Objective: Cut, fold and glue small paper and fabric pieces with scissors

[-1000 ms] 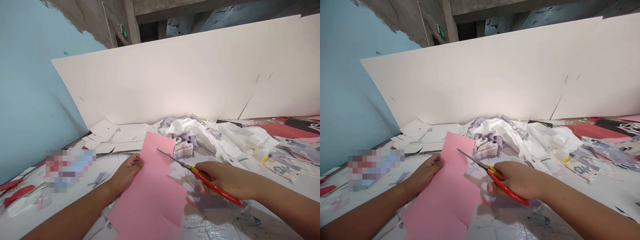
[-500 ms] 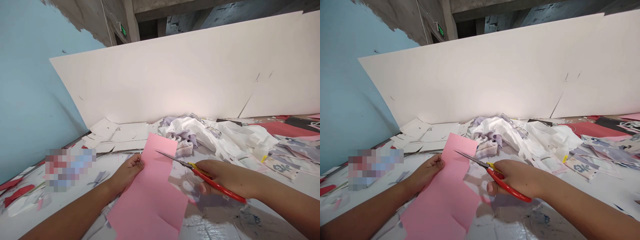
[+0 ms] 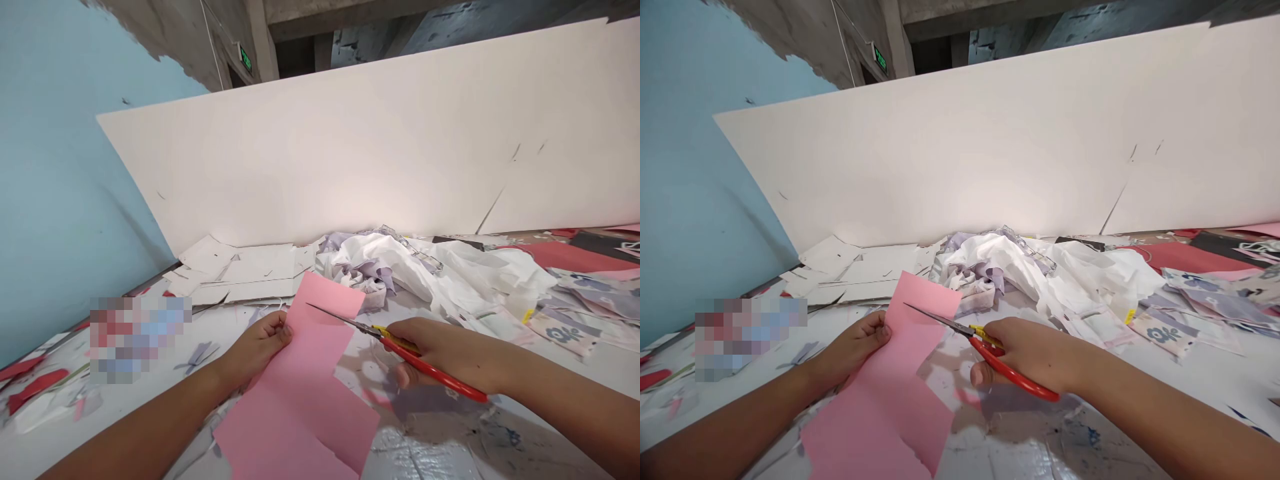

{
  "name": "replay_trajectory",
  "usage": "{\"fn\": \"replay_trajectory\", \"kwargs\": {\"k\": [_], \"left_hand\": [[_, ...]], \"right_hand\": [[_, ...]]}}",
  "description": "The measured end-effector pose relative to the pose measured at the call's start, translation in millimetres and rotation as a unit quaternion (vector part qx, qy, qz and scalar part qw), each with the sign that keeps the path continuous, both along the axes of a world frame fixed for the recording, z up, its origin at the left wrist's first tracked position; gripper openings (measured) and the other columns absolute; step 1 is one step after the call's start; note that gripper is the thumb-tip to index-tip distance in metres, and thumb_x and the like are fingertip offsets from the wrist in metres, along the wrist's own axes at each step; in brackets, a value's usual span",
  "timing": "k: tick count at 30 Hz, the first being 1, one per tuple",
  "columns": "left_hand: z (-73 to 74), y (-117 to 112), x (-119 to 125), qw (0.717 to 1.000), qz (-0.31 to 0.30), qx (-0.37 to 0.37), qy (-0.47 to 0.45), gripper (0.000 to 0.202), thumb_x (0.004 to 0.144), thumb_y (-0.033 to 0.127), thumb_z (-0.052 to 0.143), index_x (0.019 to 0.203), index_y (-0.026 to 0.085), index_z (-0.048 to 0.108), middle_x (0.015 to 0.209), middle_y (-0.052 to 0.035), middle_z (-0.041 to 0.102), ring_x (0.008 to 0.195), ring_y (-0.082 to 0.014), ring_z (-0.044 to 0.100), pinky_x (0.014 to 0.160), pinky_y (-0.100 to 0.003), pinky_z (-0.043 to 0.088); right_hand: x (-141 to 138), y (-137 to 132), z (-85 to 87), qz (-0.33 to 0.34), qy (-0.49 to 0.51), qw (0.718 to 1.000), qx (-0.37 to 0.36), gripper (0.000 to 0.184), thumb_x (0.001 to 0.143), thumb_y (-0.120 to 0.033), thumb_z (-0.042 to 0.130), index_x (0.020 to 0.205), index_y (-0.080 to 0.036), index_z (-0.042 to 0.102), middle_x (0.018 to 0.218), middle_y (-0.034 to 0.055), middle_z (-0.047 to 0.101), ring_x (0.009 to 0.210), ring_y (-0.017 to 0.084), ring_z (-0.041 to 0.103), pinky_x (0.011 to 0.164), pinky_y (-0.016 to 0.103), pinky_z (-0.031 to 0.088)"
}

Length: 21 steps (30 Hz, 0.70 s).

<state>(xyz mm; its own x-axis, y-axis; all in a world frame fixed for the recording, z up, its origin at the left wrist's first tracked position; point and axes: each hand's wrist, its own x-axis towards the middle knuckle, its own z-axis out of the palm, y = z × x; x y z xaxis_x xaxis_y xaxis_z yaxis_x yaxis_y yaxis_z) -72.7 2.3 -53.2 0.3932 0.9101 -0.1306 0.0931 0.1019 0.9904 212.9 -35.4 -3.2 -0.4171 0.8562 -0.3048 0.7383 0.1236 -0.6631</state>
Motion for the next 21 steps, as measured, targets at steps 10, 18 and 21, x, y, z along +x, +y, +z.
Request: {"fn": "replay_trajectory", "kwargs": {"k": [10, 18, 21], "left_hand": [[4.6, -3, 2, 0.999, 0.029, -0.007, 0.018, 0.038, 0.068, 0.048, 0.058, 0.092, 0.019, 0.055, 0.082, -0.0043, 0.060, 0.069, -0.0168, 0.057, 0.058, -0.026, 0.044], [3.9, -2, 1, 0.998, 0.017, -0.046, -0.029, 0.029, 0.072, 0.042, 0.057, 0.092, 0.022, 0.055, 0.088, -0.0022, 0.059, 0.070, -0.0143, 0.056, 0.061, -0.026, 0.044], [2.5, -2, 1, 0.998, 0.020, -0.049, -0.034, 0.026, 0.072, 0.042, 0.057, 0.087, 0.021, 0.055, 0.086, -0.0014, 0.059, 0.066, -0.0125, 0.055, 0.059, -0.025, 0.043]], "right_hand": [[-8, -1, 10.8, -0.004, 0.057, 0.997, -0.048, 0.010, 0.073, -0.024, 0.042, 0.065, -0.019, 0.045, 0.074, -0.0026, 0.066, 0.059, 0.011, 0.052, 0.050, 0.021, 0.030], [-8, 7, -7.6, -0.023, 0.051, 0.998, -0.017, 0.017, 0.074, -0.030, 0.045, 0.067, -0.019, 0.057, 0.070, -0.0020, 0.063, 0.059, 0.011, 0.051, 0.051, 0.021, 0.032], [-5, 10, -18.2, -0.025, 0.042, 0.999, -0.006, 0.021, 0.073, -0.036, 0.048, 0.067, -0.019, 0.057, 0.063, -0.0025, 0.057, 0.054, 0.010, 0.047, 0.048, 0.021, 0.029]]}}
